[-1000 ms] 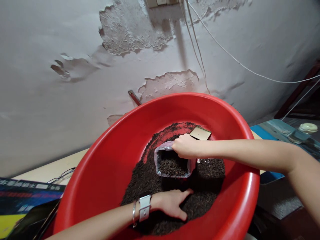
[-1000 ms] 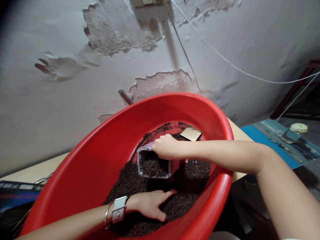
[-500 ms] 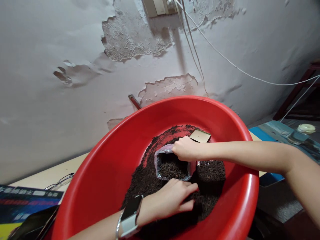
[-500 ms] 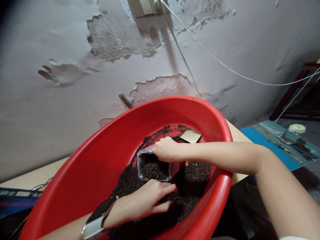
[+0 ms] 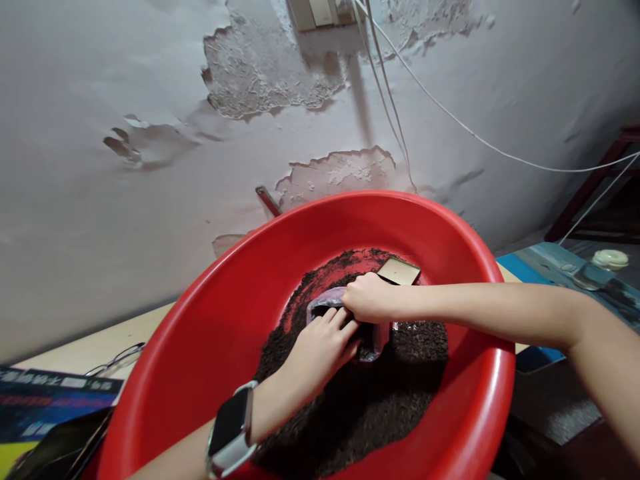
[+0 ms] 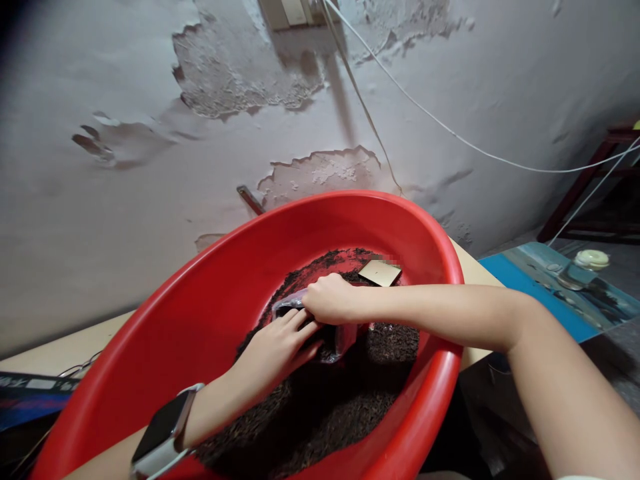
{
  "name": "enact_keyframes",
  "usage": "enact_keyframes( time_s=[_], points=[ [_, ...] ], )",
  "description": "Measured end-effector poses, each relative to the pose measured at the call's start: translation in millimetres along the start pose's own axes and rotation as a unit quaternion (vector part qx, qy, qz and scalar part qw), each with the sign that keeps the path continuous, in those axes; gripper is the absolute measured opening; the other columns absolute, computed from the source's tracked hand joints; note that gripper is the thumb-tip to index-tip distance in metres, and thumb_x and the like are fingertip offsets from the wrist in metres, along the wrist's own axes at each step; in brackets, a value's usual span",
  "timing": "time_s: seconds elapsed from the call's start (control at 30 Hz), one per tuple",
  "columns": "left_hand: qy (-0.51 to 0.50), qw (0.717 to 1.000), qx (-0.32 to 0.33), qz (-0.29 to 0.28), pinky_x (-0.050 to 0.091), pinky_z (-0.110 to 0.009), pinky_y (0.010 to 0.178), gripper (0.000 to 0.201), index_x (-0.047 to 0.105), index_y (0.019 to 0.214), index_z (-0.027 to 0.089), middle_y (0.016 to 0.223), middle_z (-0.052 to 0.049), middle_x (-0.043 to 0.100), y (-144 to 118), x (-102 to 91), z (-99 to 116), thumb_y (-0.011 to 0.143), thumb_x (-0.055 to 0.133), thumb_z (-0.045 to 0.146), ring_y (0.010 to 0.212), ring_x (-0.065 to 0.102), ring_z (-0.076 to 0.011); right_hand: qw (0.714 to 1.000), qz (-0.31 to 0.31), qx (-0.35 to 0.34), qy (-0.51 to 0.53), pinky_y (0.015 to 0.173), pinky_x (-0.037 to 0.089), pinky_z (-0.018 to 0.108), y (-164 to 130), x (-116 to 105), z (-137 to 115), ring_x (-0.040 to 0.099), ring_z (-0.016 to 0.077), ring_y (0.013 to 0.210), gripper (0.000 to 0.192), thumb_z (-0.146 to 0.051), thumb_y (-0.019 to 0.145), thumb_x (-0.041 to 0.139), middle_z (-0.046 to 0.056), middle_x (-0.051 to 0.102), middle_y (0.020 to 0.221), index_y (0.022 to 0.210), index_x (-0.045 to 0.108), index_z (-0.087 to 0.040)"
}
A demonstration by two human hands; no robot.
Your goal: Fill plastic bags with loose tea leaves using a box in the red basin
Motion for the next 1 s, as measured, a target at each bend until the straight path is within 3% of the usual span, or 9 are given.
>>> enact_keyframes(
  time_s=[0.1,0.17,0.27,0.33,0.5,0.63,0.8,0.87,1.0],
  points=[
    [0.061,0.997,0.046,0.022,0.049,-0.038,0.074,0.027,0.058,0.107,0.013,0.103,-0.012,0.061,-3,-9.7,10,0.085,0.044,0.009,0.090,0.058,-0.0253,1.000,0.003,0.008,-0.008,0.067,0.049,0.031,0,0,1,0.065,0.0217,0.081,0.023,-0.017,0.085,0.045,0.014,0.068,0.082,0.090,0.068,-0.014],
    [0.053,0.991,0.116,0.032,0.048,-0.036,0.069,0.030,0.056,0.110,0.013,0.098,-0.011,0.062,-6,-15.9,24,0.086,0.039,0.006,0.083,0.058,-0.0228,1.000,0.008,0.014,-0.016,0.067,0.048,0.029,0,0,3,0.065,0.0213,0.082,0.023,-0.016,0.084,0.046,0.015,0.068,0.082,0.091,0.068,-0.013],
    [-0.039,0.975,0.218,0.015,0.046,-0.032,0.072,0.029,0.053,0.113,0.015,0.101,-0.008,0.062,-10,-17.7,50,0.089,0.036,0.010,0.083,0.056,-0.0191,0.999,0.019,0.031,-0.019,0.067,0.048,0.029,3,1,10,0.065,0.0215,0.082,0.025,-0.015,0.082,0.046,0.016,0.068,0.082,0.091,0.068,-0.012],
    [-0.113,0.963,0.243,-0.022,0.045,-0.030,0.081,0.028,0.051,0.115,0.019,0.111,-0.006,0.059,-13,-10.6,63,0.091,0.038,0.016,0.093,0.054,-0.0176,0.999,0.023,0.041,-0.018,0.068,0.048,0.030,5,2,14,0.065,0.0217,0.082,0.025,-0.015,0.081,0.046,0.017,0.067,0.083,0.092,0.068,-0.011],
    [-0.142,0.960,0.226,-0.084,0.041,-0.038,0.093,0.037,0.045,0.123,0.023,0.137,-0.008,0.041,-18,19.3,73,0.087,0.048,0.034,0.121,0.041,-0.0260,0.998,0.037,0.041,-0.009,0.069,0.048,0.032,8,6,16,0.065,0.0228,0.083,0.026,-0.015,0.078,0.047,0.017,0.067,0.084,0.094,0.068,-0.011],
    [-0.115,0.964,0.230,-0.074,0.037,-0.042,0.097,0.040,0.044,0.125,0.022,0.139,-0.010,0.037,-7,26.0,76,0.087,0.047,0.036,0.126,0.035,-0.0301,0.999,0.036,0.023,0.001,0.069,0.048,0.032,8,6,11,0.065,0.0232,0.084,0.025,-0.015,0.079,0.046,0.017,0.067,0.083,0.092,0.068,-0.011],
    [-0.144,0.965,0.219,-0.007,0.031,-0.046,0.101,0.055,0.027,0.137,0.014,0.142,-0.019,0.029,43,23.1,104,0.091,0.035,0.043,0.128,0.030,-0.0323,0.999,0.039,0.024,-0.002,0.069,0.049,0.032,9,5,13,0.064,0.0233,0.086,0.025,-0.017,0.079,0.049,0.017,0.067,0.089,0.095,0.067,-0.012],
    [-0.176,0.965,0.194,0.008,0.029,-0.047,0.102,0.053,0.026,0.138,0.013,0.138,-0.019,0.035,70,26.0,116,0.092,0.032,0.039,0.126,0.033,-0.0313,0.999,0.043,0.025,-0.002,0.069,0.049,0.032,10,6,15,0.064,0.0232,0.087,0.025,-0.018,0.078,0.049,0.017,0.067,0.090,0.095,0.067,-0.012],
    [-0.245,0.963,0.100,-0.052,0.029,-0.050,0.100,0.041,0.036,0.131,0.017,0.127,-0.014,0.049,110,43.8,131,0.095,0.021,0.030,0.117,0.045,-0.0272,0.998,0.053,0.031,-0.001,0.070,0.049,0.032,13,7,19,0.064,0.0229,0.088,0.024,-0.017,0.078,0.049,0.017,0.067,0.089,0.093,0.068,-0.012]
  ],
)
Point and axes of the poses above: each hand's wrist, its own y-axis towards the middle knuckle, its own x-axis out of the palm, z = x × y, the point moved 4 cm from there along y, towards the middle knuckle
